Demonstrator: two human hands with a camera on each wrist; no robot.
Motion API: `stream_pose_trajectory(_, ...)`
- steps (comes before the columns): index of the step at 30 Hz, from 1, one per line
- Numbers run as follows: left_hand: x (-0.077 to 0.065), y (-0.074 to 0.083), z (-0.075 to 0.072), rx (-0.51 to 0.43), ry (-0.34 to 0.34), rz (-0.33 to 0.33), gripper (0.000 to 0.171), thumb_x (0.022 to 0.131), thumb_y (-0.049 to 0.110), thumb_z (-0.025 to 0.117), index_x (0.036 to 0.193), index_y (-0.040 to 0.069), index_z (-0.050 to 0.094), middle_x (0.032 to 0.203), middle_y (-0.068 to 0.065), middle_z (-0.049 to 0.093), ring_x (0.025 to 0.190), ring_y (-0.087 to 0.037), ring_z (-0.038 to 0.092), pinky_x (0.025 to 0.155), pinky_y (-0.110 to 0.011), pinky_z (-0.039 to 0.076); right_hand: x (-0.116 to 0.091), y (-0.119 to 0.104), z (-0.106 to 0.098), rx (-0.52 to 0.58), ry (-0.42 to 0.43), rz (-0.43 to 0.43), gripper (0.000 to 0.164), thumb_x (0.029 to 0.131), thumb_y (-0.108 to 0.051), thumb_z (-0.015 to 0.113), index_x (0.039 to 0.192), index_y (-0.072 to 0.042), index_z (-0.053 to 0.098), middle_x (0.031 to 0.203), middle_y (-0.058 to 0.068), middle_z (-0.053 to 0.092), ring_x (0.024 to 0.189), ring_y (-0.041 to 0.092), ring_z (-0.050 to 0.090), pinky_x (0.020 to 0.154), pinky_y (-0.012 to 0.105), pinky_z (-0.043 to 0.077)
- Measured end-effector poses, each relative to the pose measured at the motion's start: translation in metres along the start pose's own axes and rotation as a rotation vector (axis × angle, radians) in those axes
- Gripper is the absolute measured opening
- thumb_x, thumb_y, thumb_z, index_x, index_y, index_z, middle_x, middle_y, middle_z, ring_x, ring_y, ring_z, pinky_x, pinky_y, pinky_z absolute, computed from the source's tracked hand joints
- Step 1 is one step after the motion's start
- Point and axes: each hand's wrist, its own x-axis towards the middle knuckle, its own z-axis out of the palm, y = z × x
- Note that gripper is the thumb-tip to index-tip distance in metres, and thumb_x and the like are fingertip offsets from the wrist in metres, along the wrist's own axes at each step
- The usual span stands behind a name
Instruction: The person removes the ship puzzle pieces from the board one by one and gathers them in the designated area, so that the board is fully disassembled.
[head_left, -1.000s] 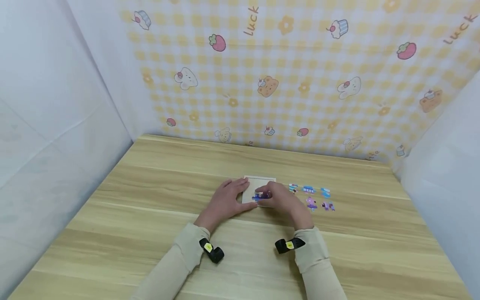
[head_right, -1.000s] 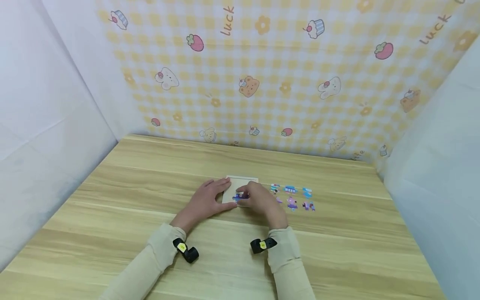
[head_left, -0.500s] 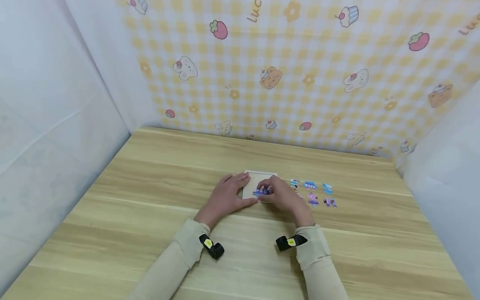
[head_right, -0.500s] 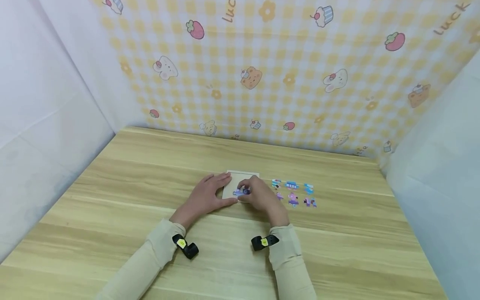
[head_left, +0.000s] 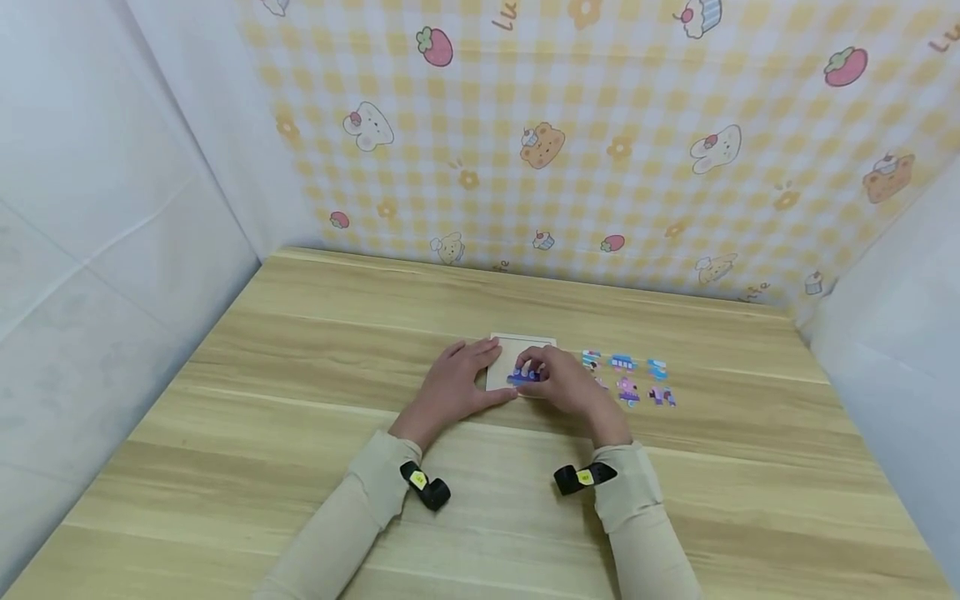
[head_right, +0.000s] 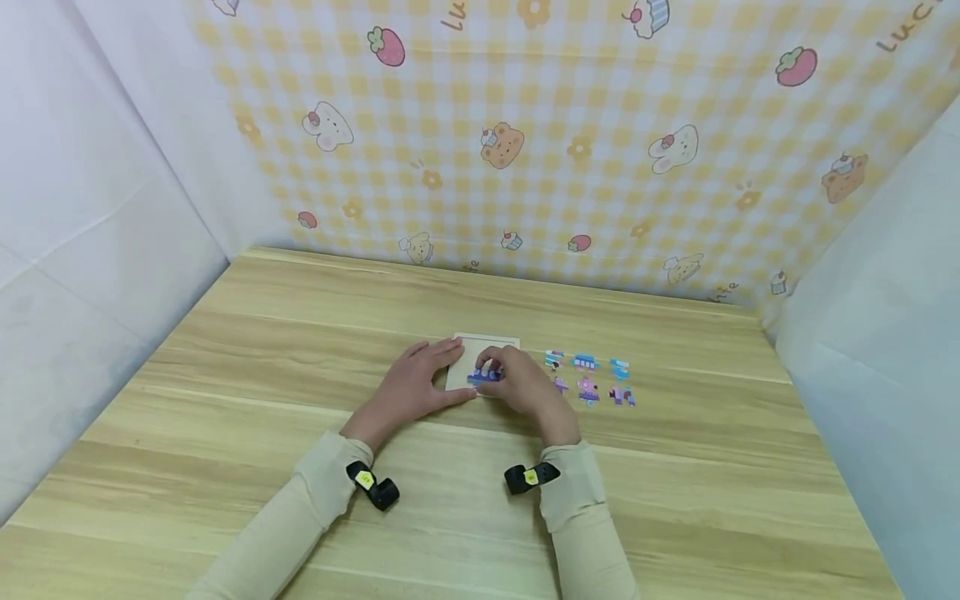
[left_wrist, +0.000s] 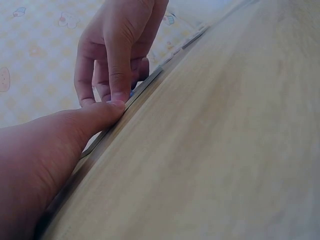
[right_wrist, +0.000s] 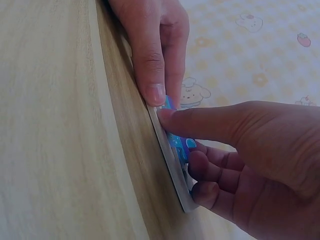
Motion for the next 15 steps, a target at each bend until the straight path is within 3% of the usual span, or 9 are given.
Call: stream_pose_trajectory(15, -0.0003, 0.0016, 0.0009, -0.008, -0.001, -0.010, 0.087, 0.089, 0.067, 0.069, 0.152, 0.009, 0.052, 0.160, -0.002, 0.045, 0.151, -0.016, 0.037, 0.127, -0.040, 0.021, -0.0045, 0.0049, -0.0056, 0.044, 0.055, -0.069, 0.013, 0.100, -0.010, 0.068, 0.107, -0.016, 0.076, 0.094, 0.001, 0.069, 0.083, 0.018, 0.059, 0.077, 0.033, 0.051)
